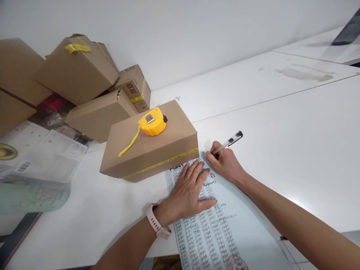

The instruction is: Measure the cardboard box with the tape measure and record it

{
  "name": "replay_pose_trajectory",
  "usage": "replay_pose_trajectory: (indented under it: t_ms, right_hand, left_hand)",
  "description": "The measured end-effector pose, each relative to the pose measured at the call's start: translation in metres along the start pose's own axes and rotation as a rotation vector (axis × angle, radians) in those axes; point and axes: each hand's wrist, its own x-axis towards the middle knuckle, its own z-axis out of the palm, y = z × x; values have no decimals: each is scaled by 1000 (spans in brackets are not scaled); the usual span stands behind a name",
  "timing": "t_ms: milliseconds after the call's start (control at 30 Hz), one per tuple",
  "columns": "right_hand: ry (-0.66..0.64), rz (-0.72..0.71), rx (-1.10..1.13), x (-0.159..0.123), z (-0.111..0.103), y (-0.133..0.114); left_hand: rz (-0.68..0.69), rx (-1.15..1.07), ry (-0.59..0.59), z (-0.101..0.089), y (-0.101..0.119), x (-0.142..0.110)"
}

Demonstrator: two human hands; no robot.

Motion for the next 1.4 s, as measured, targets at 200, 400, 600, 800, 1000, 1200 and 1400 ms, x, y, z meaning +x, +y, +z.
replay_pose_trajectory:
  t_ms: [200, 400, 600, 800, 1000, 1200, 1400]
  right_hand:
    - [-12, 5, 7, 0, 0, -1]
    - [-8, 24, 5, 0, -1, -1]
    - [4, 28, -5, 1, -2, 0]
    - [-10, 29, 6, 0, -1, 1]
    - [10, 33, 8, 0, -1, 1]
    - [16, 46, 21, 0, -1, 0]
    - [25, 50, 8, 0, -1, 1]
  left_hand:
    - [1, -9, 1, 0, 0, 0]
    - [-1, -14, 5, -2, 1, 0]
    - [-7, -13, -16, -5, 2, 0]
    - [-7, -17, -14, -5, 2, 0]
    - [-8, -11, -14, -5, 2, -1]
    - [-6, -9, 0, -2, 1, 0]
    - [-3, -7, 7, 0, 2, -1]
